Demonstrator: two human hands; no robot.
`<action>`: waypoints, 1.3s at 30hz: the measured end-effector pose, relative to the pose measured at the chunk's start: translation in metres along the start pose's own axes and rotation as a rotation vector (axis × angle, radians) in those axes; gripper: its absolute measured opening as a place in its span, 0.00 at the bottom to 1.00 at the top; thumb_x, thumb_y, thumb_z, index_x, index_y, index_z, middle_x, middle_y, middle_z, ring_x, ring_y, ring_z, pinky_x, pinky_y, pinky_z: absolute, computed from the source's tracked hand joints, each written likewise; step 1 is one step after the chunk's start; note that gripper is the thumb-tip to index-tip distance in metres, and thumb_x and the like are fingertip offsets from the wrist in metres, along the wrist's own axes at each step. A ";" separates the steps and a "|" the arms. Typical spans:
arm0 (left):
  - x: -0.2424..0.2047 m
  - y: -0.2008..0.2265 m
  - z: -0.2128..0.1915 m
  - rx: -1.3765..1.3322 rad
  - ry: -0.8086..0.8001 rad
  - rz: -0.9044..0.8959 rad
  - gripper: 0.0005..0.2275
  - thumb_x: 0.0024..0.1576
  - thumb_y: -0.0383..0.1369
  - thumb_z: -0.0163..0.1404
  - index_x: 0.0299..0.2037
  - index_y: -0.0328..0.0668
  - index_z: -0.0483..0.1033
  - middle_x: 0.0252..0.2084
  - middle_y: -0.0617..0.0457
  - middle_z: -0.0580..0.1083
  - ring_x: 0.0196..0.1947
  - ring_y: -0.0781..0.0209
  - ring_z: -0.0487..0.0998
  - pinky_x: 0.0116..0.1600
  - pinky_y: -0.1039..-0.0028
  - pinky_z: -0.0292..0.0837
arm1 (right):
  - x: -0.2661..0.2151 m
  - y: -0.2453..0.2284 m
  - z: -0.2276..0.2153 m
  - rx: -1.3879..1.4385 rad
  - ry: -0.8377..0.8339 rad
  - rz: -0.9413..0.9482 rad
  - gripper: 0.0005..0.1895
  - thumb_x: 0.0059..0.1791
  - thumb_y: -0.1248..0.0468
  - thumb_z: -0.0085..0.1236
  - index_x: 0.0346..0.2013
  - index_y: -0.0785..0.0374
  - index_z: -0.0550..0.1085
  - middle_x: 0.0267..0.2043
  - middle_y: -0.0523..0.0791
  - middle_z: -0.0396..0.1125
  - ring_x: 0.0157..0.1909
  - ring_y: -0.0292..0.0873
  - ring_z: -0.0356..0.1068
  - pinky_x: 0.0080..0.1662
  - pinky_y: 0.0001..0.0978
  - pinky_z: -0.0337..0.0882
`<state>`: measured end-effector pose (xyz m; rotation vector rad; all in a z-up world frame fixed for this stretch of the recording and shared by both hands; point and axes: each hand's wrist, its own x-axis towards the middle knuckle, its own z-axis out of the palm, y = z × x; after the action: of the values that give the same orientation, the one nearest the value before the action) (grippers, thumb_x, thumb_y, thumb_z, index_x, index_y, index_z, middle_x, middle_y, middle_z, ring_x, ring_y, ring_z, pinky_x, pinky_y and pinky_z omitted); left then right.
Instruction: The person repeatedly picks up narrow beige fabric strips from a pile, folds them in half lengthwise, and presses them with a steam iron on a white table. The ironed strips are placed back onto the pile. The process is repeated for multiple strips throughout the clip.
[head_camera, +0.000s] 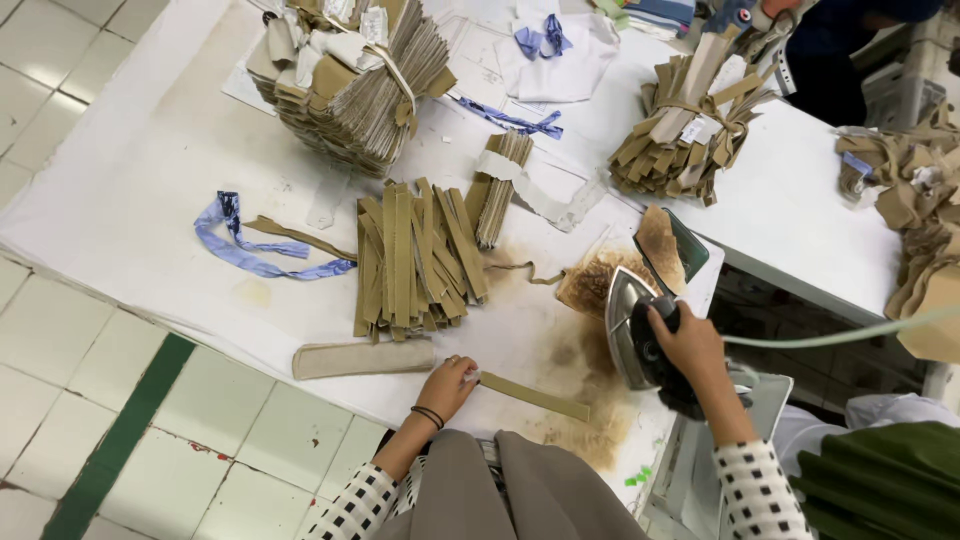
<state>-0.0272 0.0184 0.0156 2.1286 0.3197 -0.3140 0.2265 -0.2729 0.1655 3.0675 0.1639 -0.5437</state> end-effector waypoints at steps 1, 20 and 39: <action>0.002 0.002 0.000 -0.003 -0.002 -0.010 0.09 0.52 0.31 0.48 0.42 0.48 0.68 0.37 0.52 0.70 0.37 0.56 0.75 0.42 0.71 0.72 | 0.013 -0.008 -0.008 -0.003 -0.009 -0.004 0.39 0.44 0.31 0.37 0.55 0.56 0.68 0.36 0.59 0.70 0.45 0.58 0.70 0.45 0.45 0.69; 0.018 -0.032 0.060 0.244 0.186 0.058 0.04 0.50 0.31 0.50 0.34 0.48 0.71 0.28 0.57 0.70 0.34 0.57 0.73 0.41 0.69 0.67 | -0.044 -0.084 0.129 0.317 0.329 -0.764 0.09 0.42 0.61 0.55 0.36 0.56 0.73 0.37 0.45 0.65 0.43 0.48 0.67 0.46 0.36 0.66; -0.021 0.016 0.002 0.004 0.293 0.232 0.03 0.57 0.30 0.43 0.38 0.51 0.69 0.34 0.58 0.68 0.40 0.60 0.71 0.45 0.73 0.65 | -0.113 -0.146 0.111 0.782 -0.278 -0.800 0.07 0.46 0.67 0.52 0.37 0.64 0.74 0.33 0.50 0.70 0.39 0.47 0.71 0.42 0.34 0.71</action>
<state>-0.0414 0.0061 0.0343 2.1899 0.2358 0.1336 0.0671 -0.1432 0.0995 3.4458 1.5361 -1.3109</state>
